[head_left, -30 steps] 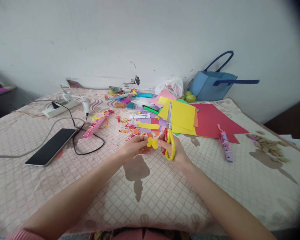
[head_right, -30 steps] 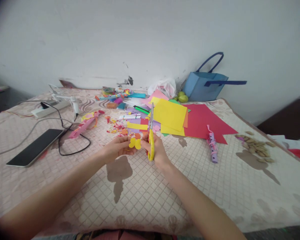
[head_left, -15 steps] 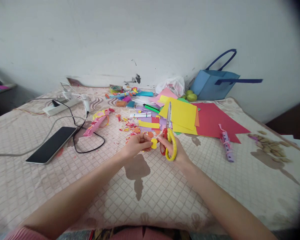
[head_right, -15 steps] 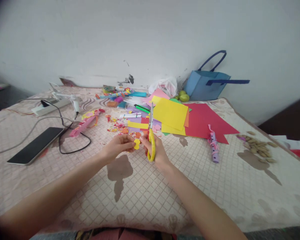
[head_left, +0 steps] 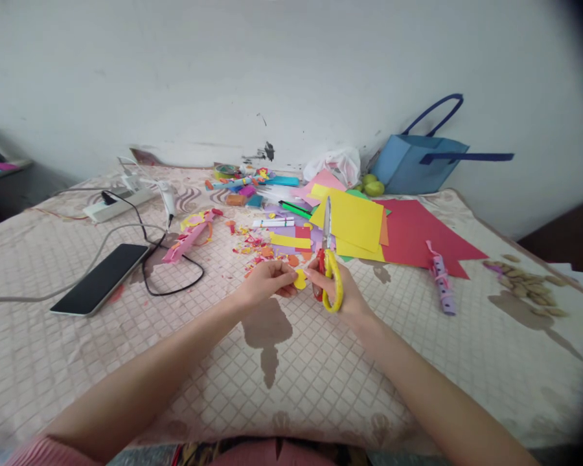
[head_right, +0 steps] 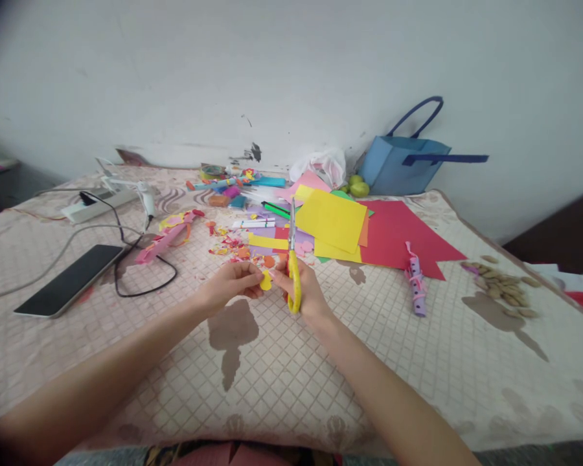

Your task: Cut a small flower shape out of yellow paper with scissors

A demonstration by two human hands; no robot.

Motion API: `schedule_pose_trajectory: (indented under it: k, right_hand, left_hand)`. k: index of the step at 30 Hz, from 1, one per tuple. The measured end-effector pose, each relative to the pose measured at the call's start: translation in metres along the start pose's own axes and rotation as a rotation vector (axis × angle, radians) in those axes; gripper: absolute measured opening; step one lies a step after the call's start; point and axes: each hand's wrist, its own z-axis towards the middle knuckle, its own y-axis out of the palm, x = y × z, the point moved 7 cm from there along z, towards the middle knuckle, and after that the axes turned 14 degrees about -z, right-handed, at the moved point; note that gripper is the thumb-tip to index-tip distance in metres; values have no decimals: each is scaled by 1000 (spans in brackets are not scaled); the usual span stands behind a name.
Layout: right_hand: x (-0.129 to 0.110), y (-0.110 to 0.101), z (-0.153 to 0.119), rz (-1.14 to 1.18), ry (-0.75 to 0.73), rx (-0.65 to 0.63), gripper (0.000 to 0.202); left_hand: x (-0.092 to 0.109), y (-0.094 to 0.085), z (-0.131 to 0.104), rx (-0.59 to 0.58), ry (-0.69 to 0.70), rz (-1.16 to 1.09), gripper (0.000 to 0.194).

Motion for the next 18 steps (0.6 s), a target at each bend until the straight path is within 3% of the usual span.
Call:
schedule_pose_trajectory:
  k: [6, 13, 18]
  right_hand:
    - [3, -4, 1, -2, 0, 43, 32]
    - [1, 1, -1, 26, -40, -3, 30]
    - [1, 4, -2, 24, -26, 21, 34]
  left_hand:
    - [-2, 5, -1, -73, -47, 6, 31]
    - [14, -8, 0, 79, 77, -50, 27]
    - [15, -4, -2, 57, 106, 8, 25]
